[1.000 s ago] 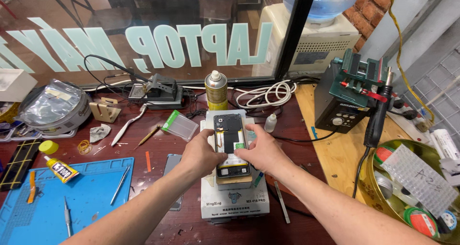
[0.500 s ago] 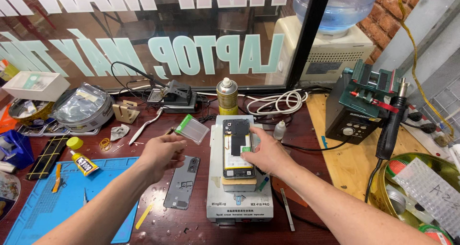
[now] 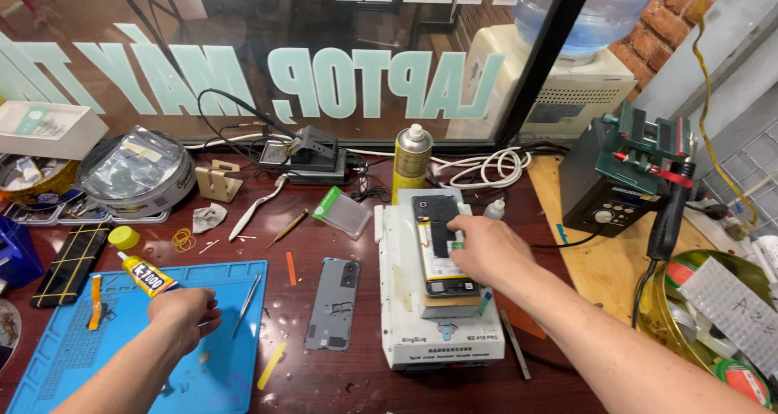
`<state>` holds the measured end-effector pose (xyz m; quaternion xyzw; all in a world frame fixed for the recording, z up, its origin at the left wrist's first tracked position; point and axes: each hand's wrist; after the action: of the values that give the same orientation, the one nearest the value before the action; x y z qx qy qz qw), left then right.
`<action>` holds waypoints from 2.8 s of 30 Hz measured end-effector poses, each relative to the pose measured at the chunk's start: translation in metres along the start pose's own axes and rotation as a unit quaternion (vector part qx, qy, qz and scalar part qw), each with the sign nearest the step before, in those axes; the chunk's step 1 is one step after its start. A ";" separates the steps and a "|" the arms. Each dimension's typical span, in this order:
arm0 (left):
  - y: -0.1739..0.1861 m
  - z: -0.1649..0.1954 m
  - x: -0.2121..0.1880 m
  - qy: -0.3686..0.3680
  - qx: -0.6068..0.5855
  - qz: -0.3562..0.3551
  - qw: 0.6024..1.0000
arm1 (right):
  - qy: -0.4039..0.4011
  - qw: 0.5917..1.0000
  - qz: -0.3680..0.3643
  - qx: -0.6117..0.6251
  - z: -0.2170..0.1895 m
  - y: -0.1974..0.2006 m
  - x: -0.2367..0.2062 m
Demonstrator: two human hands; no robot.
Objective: The person reassembles a smartphone by connecting internal ribbon cables, placing a metal shielding plate over the battery, and aligning the back cover. They then use a cotton swab to clean the camera lens area on the back cover.
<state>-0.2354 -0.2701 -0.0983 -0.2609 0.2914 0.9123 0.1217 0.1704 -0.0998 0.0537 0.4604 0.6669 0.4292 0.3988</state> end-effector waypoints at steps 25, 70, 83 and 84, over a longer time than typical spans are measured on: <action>-0.150 0.060 0.037 -0.505 0.442 -0.117 0.732 | -0.094 0.923 -0.063 0.367 -0.030 -0.023 -0.034; -0.115 -0.033 -0.073 -0.278 0.333 -0.243 0.867 | -0.162 0.723 -0.057 0.670 0.025 -0.028 -0.003; -0.058 -0.028 0.006 -0.154 0.165 -0.086 0.970 | -0.186 0.690 -0.039 0.698 0.013 -0.030 0.002; -0.051 -0.029 0.012 -0.176 0.213 -0.053 0.960 | -0.188 0.693 -0.035 0.695 0.012 -0.030 0.002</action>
<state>-0.2145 -0.2457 -0.1486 -0.0798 0.4385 0.8530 0.2714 0.1734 -0.1017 0.0214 0.6537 0.7017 -0.2666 0.0963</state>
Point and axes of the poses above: each hand's wrist, its own x-axis towards the middle knuckle, its own y-axis out of the back of the hand, z = x × y, and after that the axes turned 9 degrees about z, right-handed
